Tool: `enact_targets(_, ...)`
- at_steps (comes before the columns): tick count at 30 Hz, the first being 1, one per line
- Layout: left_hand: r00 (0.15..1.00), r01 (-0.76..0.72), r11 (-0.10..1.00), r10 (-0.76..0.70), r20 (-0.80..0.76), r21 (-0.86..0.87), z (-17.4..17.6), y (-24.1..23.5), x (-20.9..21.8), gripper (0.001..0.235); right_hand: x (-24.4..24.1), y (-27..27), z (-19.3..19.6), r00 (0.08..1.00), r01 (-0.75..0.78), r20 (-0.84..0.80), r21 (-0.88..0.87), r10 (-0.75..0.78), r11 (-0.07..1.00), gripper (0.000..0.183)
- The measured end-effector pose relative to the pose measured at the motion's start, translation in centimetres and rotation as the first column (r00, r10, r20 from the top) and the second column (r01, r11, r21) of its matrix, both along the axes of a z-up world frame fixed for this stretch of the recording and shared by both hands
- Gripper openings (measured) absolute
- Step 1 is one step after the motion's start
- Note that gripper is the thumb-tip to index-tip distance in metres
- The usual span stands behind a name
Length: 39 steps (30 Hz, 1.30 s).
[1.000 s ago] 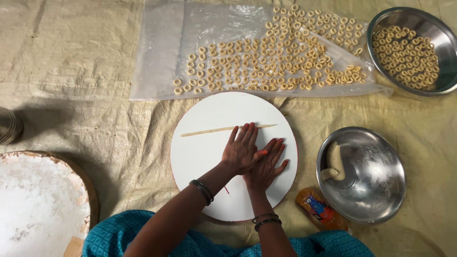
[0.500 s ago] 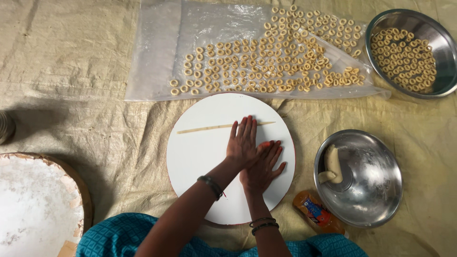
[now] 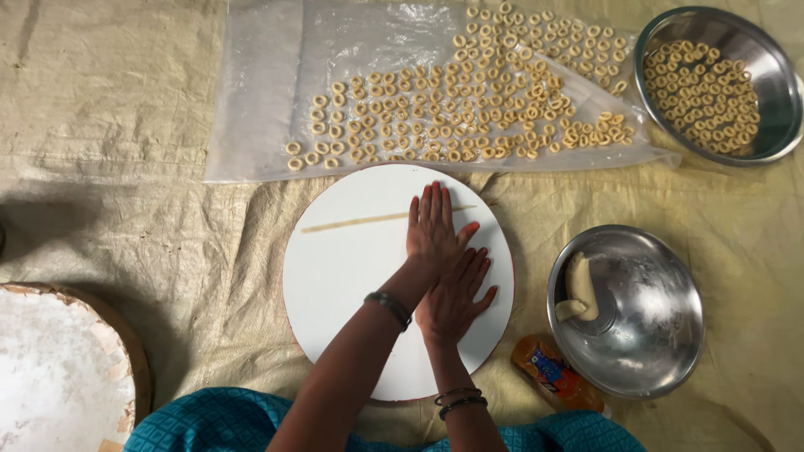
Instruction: The person rolls small pieces of dough into thin ropes on a white circular board, then joins the ends to form small rings. The finished rings are placed onto a plastic sheet and into a metal bowl.
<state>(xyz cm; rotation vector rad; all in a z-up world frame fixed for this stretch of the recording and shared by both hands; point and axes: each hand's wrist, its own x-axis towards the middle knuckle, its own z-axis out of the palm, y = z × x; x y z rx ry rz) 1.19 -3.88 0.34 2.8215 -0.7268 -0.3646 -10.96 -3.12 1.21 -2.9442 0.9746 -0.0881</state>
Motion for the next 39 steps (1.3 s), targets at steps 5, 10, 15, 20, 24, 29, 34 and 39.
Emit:
enact_targets(5, 0.997, 0.056, 0.998, -0.054, 0.054, -0.023, -0.2, 0.3, -1.1, 0.096, -0.1, -0.4, -0.2, 0.965, 0.02, -0.261, 0.104, 0.008, 0.994, 0.111)
enact_targets(10, 0.981, 0.153, 0.984, -0.162, -0.105, -0.093, 0.8, 2.1, -6.2, 0.099, -0.9, -0.2, -1.6, 0.99, -0.054, -0.138, -0.218, 0.024, 0.974, 0.107)
enact_targets(15, 0.986, 0.162, 0.986, -0.164, -0.033, -0.045, 0.5, 1.4, -5.9, 0.097, -1.1, -0.2, -2.4, 0.974, -0.077, -0.225, -0.371, -0.009, 0.925, 0.109)
enact_targets(20, 0.998, 0.066, 0.998, -0.066, 0.018, -0.005, 0.0, -1.1, -0.7, 0.098, -0.4, -0.4, -1.0, 0.969, -0.05, -0.245, -0.052, 0.036, 0.997, 0.121)
enact_targets(24, 0.997, 0.067, 0.998, -0.067, 0.033, 0.005, 0.6, -1.2, -0.9, 0.098, -0.2, -0.4, -1.1, 0.944, 0.0, -0.329, 0.036, 0.011, 0.999, 0.122)
enact_targets(29, 0.981, 0.147, 0.989, -0.149, -0.125, -0.019, 1.9, 0.5, -6.5, 0.098, -1.2, 0.1, -3.8, 0.985, -0.047, -0.174, -0.209, 0.01, 0.977, 0.11)
enact_targets(34, 0.986, 0.153, 0.988, -0.153, -0.061, 0.001, 1.7, 0.3, -6.9, 0.097, -1.7, -0.1, -5.3, 0.984, -0.068, -0.174, -0.27, 0.021, 0.96, 0.1)
enact_targets(39, 0.998, 0.064, 0.998, -0.064, 0.025, 0.011, 0.6, -1.5, -1.6, 0.096, -0.9, -0.7, -2.9, 0.996, -0.033, -0.092, -0.123, 0.022, 0.992, 0.094)
